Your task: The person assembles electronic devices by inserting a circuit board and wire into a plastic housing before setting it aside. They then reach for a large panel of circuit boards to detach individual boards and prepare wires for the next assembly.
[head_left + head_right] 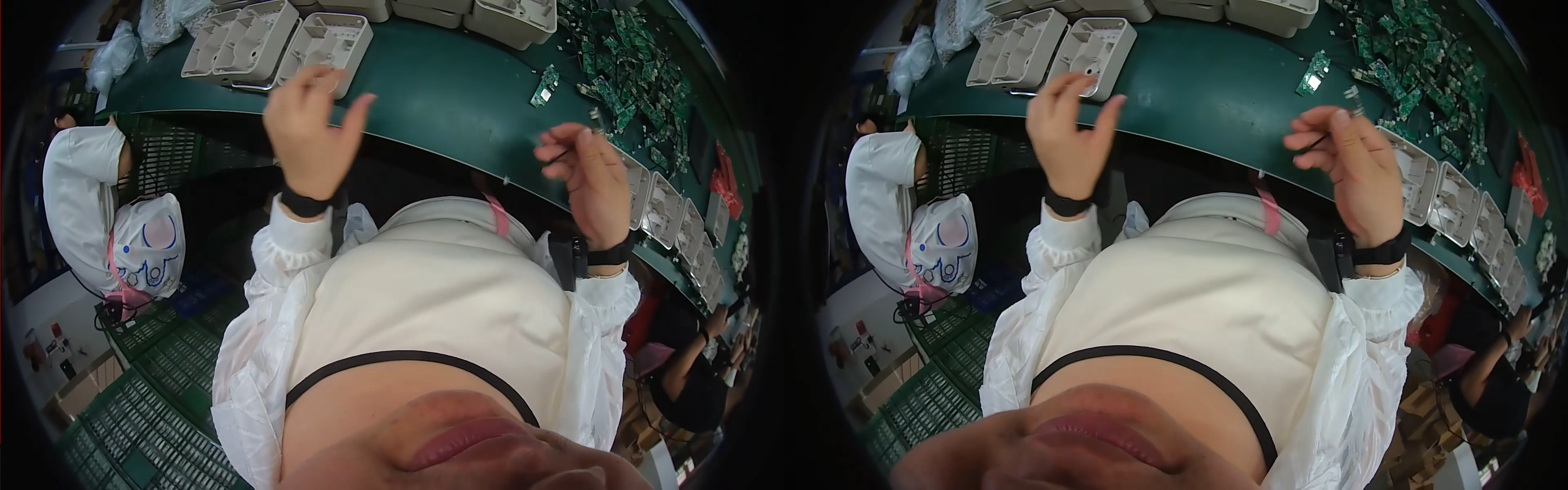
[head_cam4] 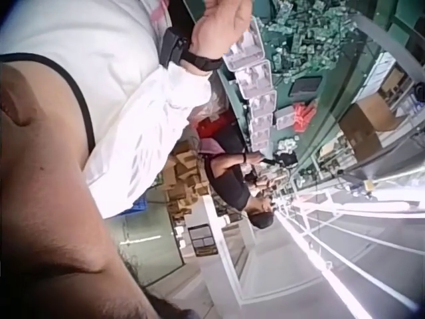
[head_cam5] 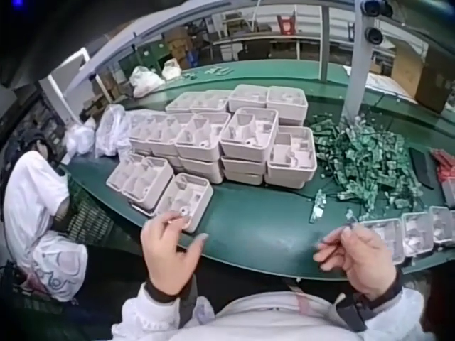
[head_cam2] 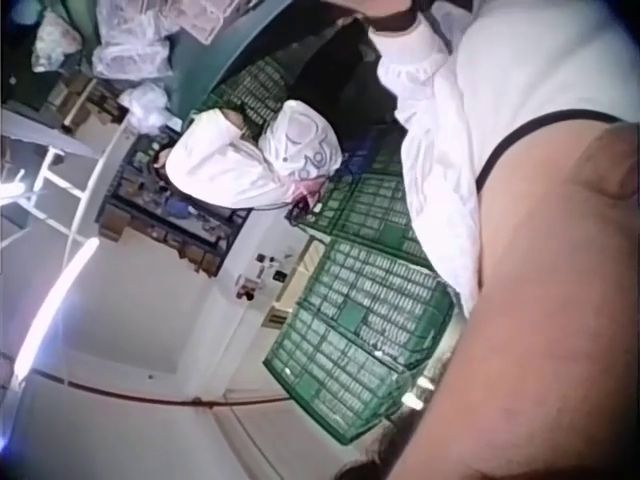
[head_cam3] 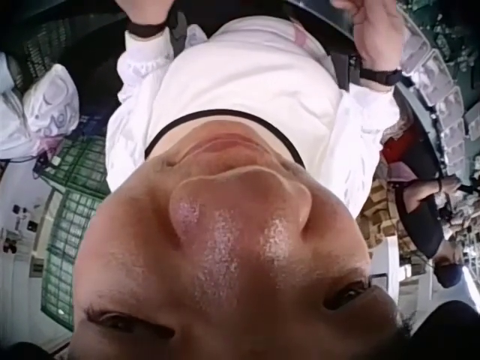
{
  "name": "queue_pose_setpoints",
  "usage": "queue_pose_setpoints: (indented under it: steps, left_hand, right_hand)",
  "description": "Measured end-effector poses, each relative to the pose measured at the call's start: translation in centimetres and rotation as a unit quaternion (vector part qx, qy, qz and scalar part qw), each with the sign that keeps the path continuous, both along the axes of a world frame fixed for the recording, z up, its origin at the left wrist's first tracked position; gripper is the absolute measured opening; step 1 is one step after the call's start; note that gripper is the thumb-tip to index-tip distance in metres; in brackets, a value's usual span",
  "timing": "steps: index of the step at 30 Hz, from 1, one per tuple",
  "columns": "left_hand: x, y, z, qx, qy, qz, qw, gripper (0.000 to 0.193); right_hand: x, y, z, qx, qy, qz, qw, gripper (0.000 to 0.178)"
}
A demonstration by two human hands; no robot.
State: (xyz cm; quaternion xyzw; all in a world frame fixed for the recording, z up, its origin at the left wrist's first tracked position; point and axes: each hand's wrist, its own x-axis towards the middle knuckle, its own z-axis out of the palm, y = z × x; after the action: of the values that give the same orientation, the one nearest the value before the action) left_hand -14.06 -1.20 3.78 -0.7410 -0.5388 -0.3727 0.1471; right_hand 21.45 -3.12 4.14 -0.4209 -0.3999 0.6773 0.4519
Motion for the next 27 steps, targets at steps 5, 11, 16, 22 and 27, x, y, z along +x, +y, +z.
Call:
queue_pose_setpoints:
  steps: [5, 11, 16, 22, 27]
  left_hand:
    - [-2.3, 1.4, -2.0, -0.056, 0.069, 0.075, 0.993, 0.029]
    - [-3.1, 1.2, -3.5, -0.072, 0.006, -0.014, 0.997, 0.018]
    - [-1.3, -0.3, -2.7, -0.071, -0.026, -0.14, 0.987, 0.019]
    - [2.6, -0.8, -2.1, -0.102, -0.034, -0.266, 0.958, 0.025]
    - [3.7, -0.4, -2.8, -0.116, -0.029, -0.32, 0.94, 0.028]
  right_hand:
    - [0.8, 0.5, 1.3, 0.092, -0.033, -0.13, 0.987, 0.027]
    - [0.3, 0.9, 1.6, 0.223, -0.157, -0.161, 0.949, 0.022]
    - [-0.8, 0.2, 1.7, 0.224, -0.255, -0.187, 0.922, 0.02]
    - [-2.9, 0.6, -0.2, 0.17, -0.149, -0.183, 0.957, 0.017]
    - [-3.3, 0.5, -1.0, 0.171, -0.17, -0.147, 0.959, 0.016]
